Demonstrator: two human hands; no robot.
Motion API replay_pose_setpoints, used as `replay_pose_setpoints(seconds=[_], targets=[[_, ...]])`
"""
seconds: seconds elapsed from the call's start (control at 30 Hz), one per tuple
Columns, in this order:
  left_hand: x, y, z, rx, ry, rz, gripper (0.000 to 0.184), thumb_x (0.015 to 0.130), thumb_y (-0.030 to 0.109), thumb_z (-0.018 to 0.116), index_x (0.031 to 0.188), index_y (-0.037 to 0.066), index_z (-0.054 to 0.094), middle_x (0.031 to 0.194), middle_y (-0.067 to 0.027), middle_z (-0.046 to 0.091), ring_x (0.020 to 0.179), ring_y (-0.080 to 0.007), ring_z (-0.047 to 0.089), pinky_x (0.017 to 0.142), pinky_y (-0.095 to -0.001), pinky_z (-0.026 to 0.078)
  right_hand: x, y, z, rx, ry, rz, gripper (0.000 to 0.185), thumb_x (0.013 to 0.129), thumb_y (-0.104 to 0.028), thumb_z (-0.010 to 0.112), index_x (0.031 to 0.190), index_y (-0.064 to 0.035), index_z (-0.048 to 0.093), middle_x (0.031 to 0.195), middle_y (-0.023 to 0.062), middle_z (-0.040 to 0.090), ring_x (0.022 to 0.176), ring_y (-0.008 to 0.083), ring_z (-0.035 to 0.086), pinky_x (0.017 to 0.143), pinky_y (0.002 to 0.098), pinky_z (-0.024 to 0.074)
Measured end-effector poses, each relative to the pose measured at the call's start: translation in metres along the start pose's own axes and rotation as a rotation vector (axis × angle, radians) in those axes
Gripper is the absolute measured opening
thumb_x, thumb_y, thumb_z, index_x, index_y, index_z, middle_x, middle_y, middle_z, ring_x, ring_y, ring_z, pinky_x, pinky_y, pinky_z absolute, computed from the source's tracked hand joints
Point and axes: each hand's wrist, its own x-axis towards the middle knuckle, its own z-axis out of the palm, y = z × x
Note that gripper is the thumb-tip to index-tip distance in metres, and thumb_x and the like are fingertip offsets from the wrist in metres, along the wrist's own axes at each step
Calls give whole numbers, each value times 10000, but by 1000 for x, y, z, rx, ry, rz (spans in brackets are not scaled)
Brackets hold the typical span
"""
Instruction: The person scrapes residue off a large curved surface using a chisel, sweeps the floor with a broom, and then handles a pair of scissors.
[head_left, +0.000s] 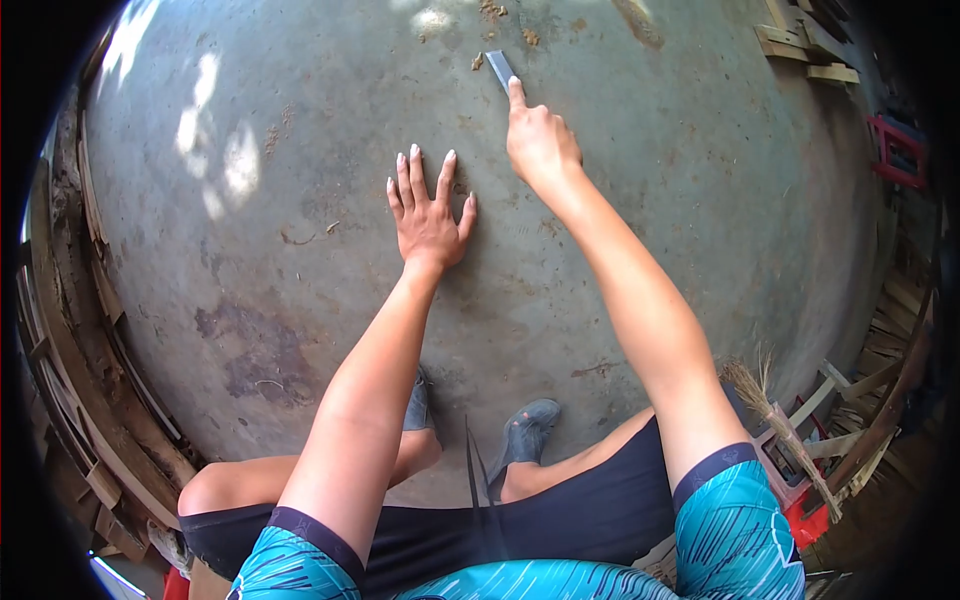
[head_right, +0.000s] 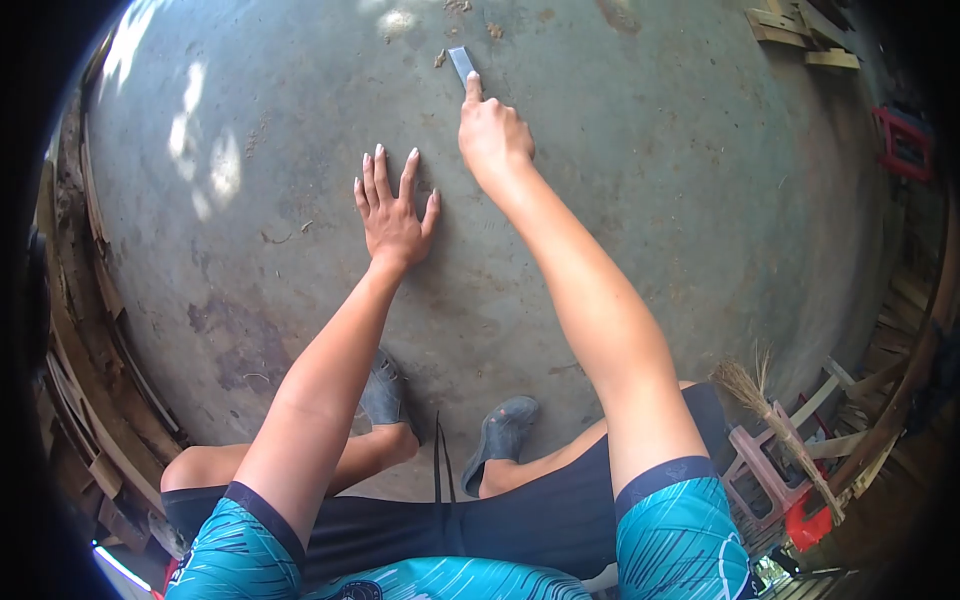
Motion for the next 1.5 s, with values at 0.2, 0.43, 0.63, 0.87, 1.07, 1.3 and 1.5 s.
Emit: replay_pose_setpoints(seconds=[0.2,0.43,0.63,0.87,1.07,1.3,1.5], targets=[[-1,-1,-1,0,-14,1,668,904,460,510,1501,259,289,1576,-178,128,1471,-354,67,1169,-517,82,38,-12,-8,102,39,56,553,945,-132,437,1478,-53,311,1048,240,677,961,368,683,819,472,569],[-5,-1,-1,1,-39,-7,670,903,458,511,1502,260,285,1580,-177,114,1472,-355,60,1168,-519,86,30,-21,-5,132,5,65,552,947,-124,425,1480,-51,303,1071,246,669,975,362,680,812,469,573],[2,-1,-1,-4,-30,-3,674,904,459,515,1503,259,279,1579,-179,111,1471,-359,60,1166,-524,85,30,-15,0,77,20,91,542,944,-119,426,1469,-42,318,1044,232,678,951,358,687,800,455,579],[-4,-1,-1,-17,-55,-7,673,904,463,510,1503,259,280,1579,-185,103,1471,-362,52,1167,-524,78,47,-12,1,110,72,99,557,938,-106,427,1478,-51,300,1025,249,676,950,383,681,815,475,567],[1,-6,-2,-11,-68,-6,679,902,467,512,1505,261,279,1581,-187,97,1471,-363,46,1165,-525,77,54,-13,-8,103,27,110,599,930,-82,427,1502,-69,249,1018,254,676,943,378,684,804,488,564],[1,-2,-1,-18,-71,-16,681,904,475,504,1508,266,267,1583,-184,93,1471,-359,46,1165,-520,82,44,4,7,149,54,107,675,901,-148,513,1501,-37,226,1051,272,664,947,390,676,820,478,555],[-2,-4,-2,-25,-74,-24,678,902,477,508,1506,277,273,1586,-166,98,1473,-349,54,1168,-512,82,25,17,46,1170,77,216,568,917,-305,567,1338,57,444,909,227,668,745,332,684,764,417,551]])
